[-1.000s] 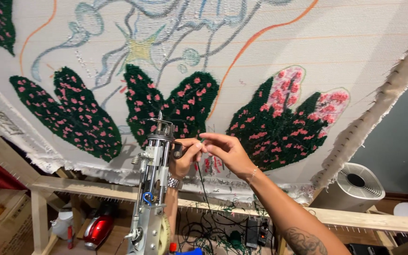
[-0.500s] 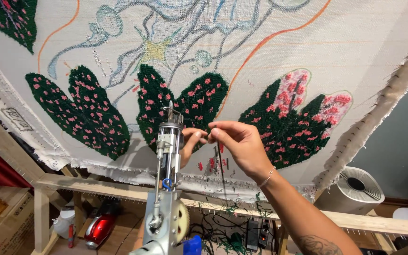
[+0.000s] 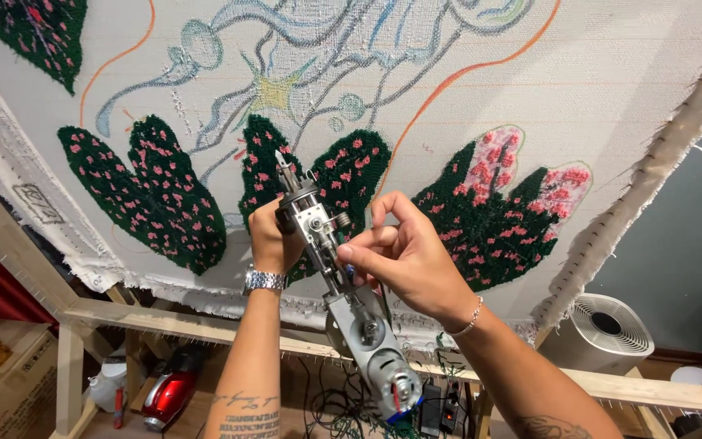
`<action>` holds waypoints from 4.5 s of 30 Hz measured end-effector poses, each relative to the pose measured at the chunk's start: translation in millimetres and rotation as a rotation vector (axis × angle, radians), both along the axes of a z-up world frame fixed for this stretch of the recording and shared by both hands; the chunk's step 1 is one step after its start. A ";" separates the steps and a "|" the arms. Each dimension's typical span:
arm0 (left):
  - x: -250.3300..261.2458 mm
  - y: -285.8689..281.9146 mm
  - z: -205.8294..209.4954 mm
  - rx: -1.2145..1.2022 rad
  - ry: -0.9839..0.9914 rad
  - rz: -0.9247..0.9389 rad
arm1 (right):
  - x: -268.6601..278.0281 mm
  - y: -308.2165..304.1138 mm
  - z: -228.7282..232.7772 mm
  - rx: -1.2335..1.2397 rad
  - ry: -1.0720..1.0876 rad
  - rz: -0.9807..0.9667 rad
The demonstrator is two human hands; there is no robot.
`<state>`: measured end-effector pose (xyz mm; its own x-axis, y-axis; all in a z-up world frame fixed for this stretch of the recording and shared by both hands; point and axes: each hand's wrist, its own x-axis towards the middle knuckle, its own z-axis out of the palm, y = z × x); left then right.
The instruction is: Operating a tufting gun to apply yarn to a canvas frame to create a rug.
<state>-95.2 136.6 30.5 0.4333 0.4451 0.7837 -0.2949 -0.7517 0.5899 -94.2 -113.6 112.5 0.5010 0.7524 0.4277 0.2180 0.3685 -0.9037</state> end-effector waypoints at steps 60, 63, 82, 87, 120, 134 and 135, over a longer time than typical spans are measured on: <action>4.2 -55.4 4.8 0.021 -0.016 -0.266 | 41.3 -51.8 23.1 -0.086 -0.397 -0.046; 4.3 -56.9 1.4 -0.027 0.009 -0.351 | 66.0 -27.6 21.6 -0.010 -0.413 -0.191; -4.8 -54.7 -7.0 -0.118 0.008 -0.703 | 121.5 36.2 -51.3 -0.160 -0.311 -0.169; -2.4 -44.3 -12.2 -0.426 0.013 -0.867 | 145.3 39.7 -88.4 -0.363 -0.660 -0.758; 15.5 -62.3 -36.9 -0.257 0.167 -0.751 | 40.1 0.3 39.2 0.006 -1.217 -0.239; 26.5 -60.5 -46.6 -0.166 0.119 -0.758 | 31.7 -8.8 42.4 -0.028 -1.012 -0.124; 29.2 -59.8 -50.0 -0.230 0.112 -0.792 | 28.1 -9.7 42.8 -0.066 -0.864 -0.072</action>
<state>-66.0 76.8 -19.5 0.7557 0.1197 0.6439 -0.6160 -0.2038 0.7609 -66.1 -123.4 155.3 0.0681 0.7682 0.6366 0.8584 0.2800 -0.4298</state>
